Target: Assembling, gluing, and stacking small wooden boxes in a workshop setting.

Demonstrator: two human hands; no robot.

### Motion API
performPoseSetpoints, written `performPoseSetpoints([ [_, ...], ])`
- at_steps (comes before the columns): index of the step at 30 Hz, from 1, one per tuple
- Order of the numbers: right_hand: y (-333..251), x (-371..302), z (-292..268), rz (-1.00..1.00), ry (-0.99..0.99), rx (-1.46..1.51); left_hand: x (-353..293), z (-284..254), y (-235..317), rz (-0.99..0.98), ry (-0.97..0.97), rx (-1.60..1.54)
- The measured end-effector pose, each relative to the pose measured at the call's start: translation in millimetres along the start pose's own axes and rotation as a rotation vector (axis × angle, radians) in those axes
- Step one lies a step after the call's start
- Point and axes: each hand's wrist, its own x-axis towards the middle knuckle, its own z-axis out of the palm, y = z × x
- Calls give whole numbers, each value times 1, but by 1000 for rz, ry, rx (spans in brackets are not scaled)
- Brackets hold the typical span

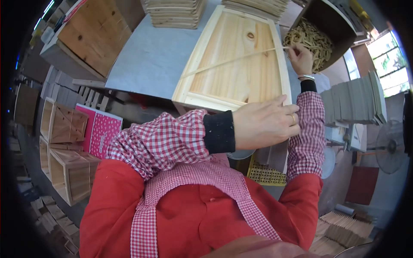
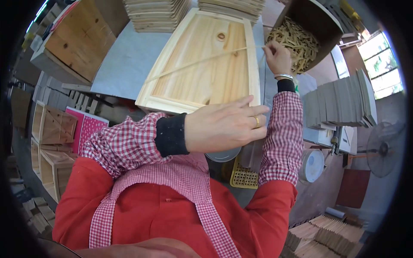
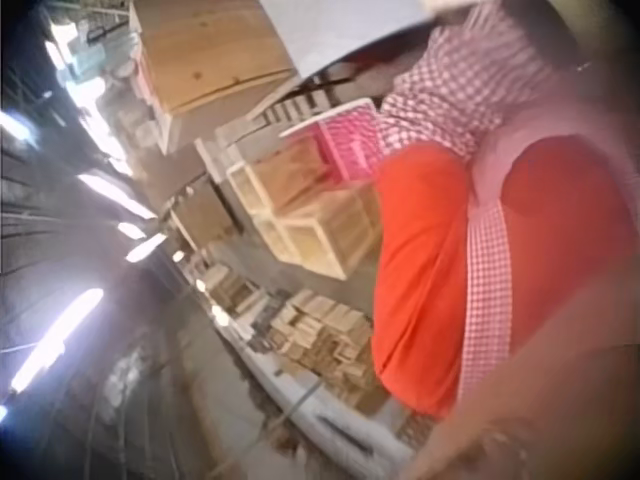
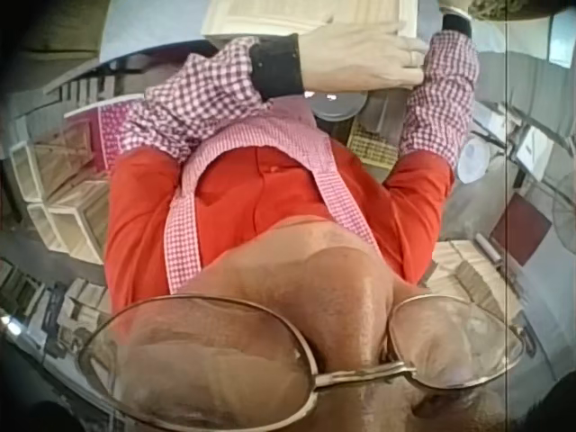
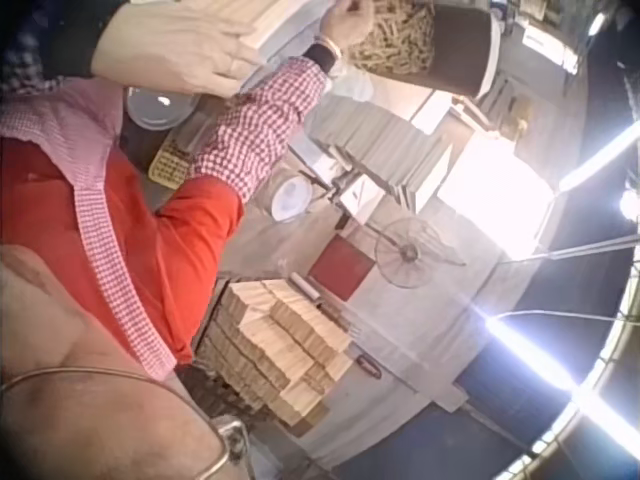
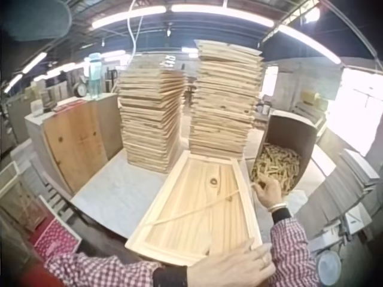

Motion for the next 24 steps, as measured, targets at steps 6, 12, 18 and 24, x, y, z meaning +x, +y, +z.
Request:
performPoseSetpoints([
  [6,35,-54,15,157,-442,250,-10,0,-4,-67,-23,-121],
  [12,-75,-24,-77,152,-315,66,-55,-38,3,-12,412,4],
  [18,-231,2,-30,-614,-550,23,-148,-75,-7,-628,567,54],
  [24,-217,58,18,-879,-671,-27,-161,-67,-11,-709,519,-218],
])
